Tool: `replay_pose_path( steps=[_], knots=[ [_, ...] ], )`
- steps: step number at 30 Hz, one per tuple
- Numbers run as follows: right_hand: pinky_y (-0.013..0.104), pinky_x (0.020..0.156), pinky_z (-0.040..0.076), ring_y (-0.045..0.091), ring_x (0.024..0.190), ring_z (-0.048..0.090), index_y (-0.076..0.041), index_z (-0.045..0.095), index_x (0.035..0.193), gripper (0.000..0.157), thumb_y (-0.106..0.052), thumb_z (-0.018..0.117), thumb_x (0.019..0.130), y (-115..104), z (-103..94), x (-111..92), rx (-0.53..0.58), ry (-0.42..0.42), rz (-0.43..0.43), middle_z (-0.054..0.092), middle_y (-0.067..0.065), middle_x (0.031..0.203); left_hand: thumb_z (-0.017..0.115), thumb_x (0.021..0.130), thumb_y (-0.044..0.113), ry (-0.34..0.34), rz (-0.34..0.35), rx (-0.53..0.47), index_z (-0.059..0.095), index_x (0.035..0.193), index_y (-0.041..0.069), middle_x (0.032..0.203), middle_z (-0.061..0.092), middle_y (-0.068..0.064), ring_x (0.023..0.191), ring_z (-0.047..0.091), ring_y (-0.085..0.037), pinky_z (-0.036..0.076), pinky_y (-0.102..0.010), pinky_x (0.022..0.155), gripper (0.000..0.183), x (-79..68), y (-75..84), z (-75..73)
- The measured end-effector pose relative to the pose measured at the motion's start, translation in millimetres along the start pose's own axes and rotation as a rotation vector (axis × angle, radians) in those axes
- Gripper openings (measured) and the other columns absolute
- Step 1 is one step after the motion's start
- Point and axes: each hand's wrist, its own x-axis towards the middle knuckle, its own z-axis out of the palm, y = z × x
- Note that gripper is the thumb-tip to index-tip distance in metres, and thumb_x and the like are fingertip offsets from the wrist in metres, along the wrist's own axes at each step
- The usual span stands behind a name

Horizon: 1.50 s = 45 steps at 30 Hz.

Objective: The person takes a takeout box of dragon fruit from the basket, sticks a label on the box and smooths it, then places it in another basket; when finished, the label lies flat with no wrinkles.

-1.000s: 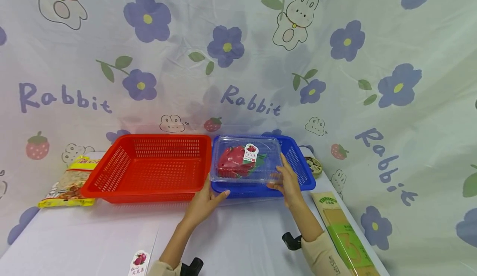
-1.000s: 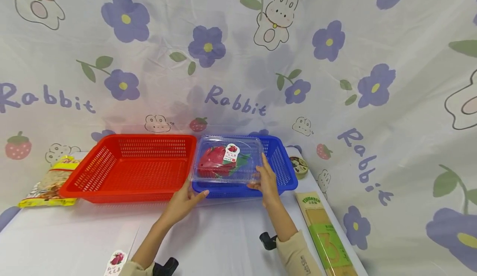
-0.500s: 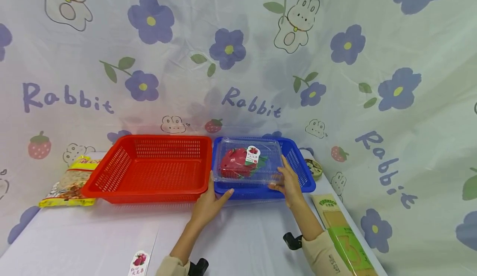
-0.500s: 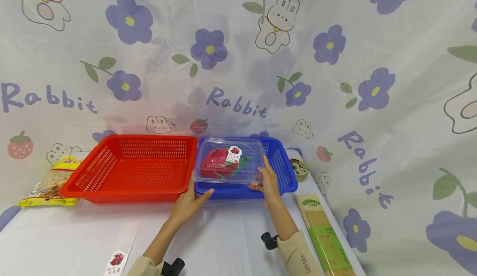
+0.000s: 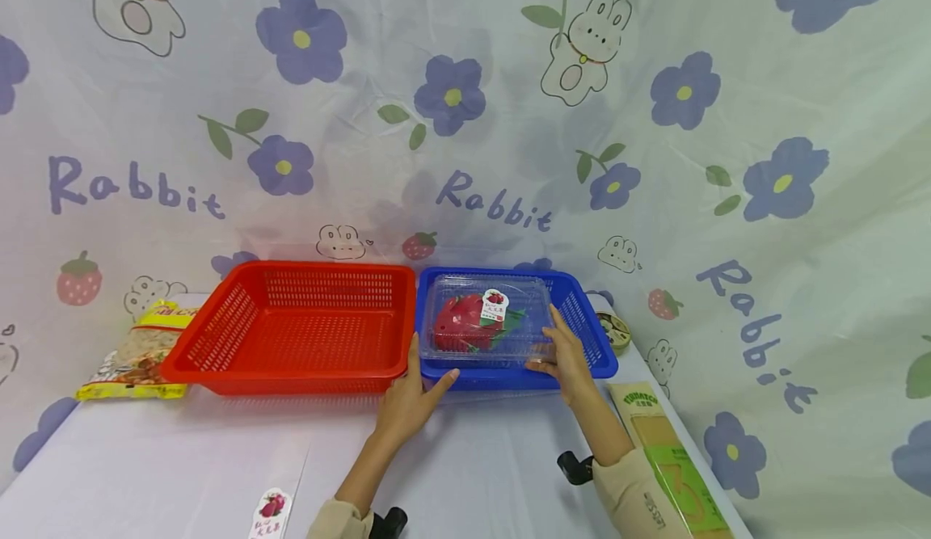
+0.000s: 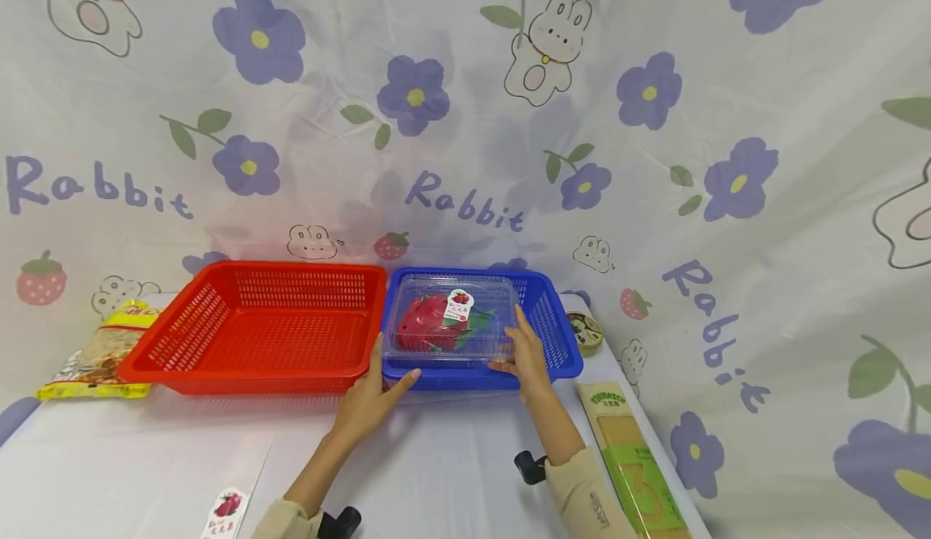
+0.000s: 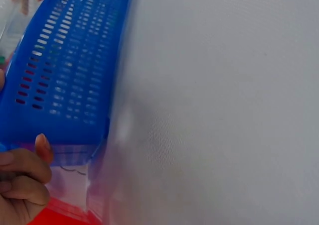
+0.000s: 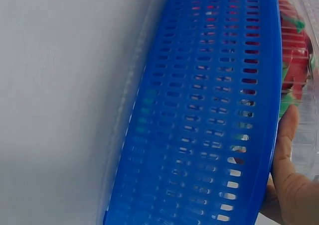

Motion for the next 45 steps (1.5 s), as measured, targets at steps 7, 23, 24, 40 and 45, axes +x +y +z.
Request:
replay_pose_path(
  steps=[7, 23, 24, 40, 45],
  knots=[
    [0.032, 0.075, 0.059, 0.019, 0.089, 0.059, -0.031, 0.018, 0.159, 0.06, -0.022, 0.039, 0.104, 2, -3.8, 9, -0.015, 0.015, 0.005, 0.019, 0.017, 0.162, 0.057, 0.087, 0.071, -0.009, -0.018, 0.01, 0.002, 0.161, 0.018, 0.07, 0.052, -0.004, 0.061, 0.051, -0.018, 0.037, -0.029, 0.055, 0.106, 0.5, 0.9, 1.6],
    [0.032, 0.074, 0.06, 0.025, 0.089, 0.061, -0.03, 0.015, 0.16, 0.06, -0.022, 0.038, 0.105, 3, -10.6, 18, -0.045, -0.008, 0.034, 0.02, 0.019, 0.162, 0.054, 0.086, 0.074, -0.029, -0.032, 0.007, -0.003, 0.161, 0.024, 0.065, 0.046, -0.006, 0.06, 0.051, -0.02, 0.037, -0.03, 0.054, 0.106, -0.9, -0.5, 3.4],
    [0.032, 0.075, 0.06, 0.027, 0.092, 0.061, -0.03, 0.016, 0.16, 0.059, -0.022, 0.038, 0.105, 3, -10.6, 19, -0.044, -0.008, 0.036, 0.019, 0.018, 0.163, 0.054, 0.086, 0.074, -0.031, -0.033, 0.006, -0.003, 0.161, 0.024, 0.065, 0.046, -0.006, 0.06, 0.051, -0.02, 0.037, -0.029, 0.054, 0.106, -0.9, -0.5, 3.4],
    [0.033, 0.075, 0.059, 0.041, 0.127, 0.038, -0.031, 0.016, 0.16, 0.061, -0.022, 0.038, 0.104, 4, -10.3, 28, -0.067, -0.03, 0.065, 0.011, 0.018, 0.165, 0.055, 0.087, 0.071, -0.031, -0.033, 0.002, -0.003, 0.161, 0.023, 0.067, 0.047, -0.006, 0.066, 0.054, -0.022, 0.042, -0.031, 0.056, 0.105, -1.5, 1.3, 1.5],
    [0.034, 0.076, 0.06, 0.041, 0.127, 0.036, -0.03, 0.016, 0.16, 0.059, -0.021, 0.037, 0.105, 3, -9.3, 30, -0.079, -0.03, 0.07, 0.011, 0.016, 0.166, 0.055, 0.087, 0.071, -0.022, -0.028, 0.012, -0.002, 0.161, 0.022, 0.071, 0.051, -0.006, 0.073, 0.057, -0.024, 0.051, -0.037, 0.063, 0.105, -1.3, 1.2, 1.4]
  ],
)
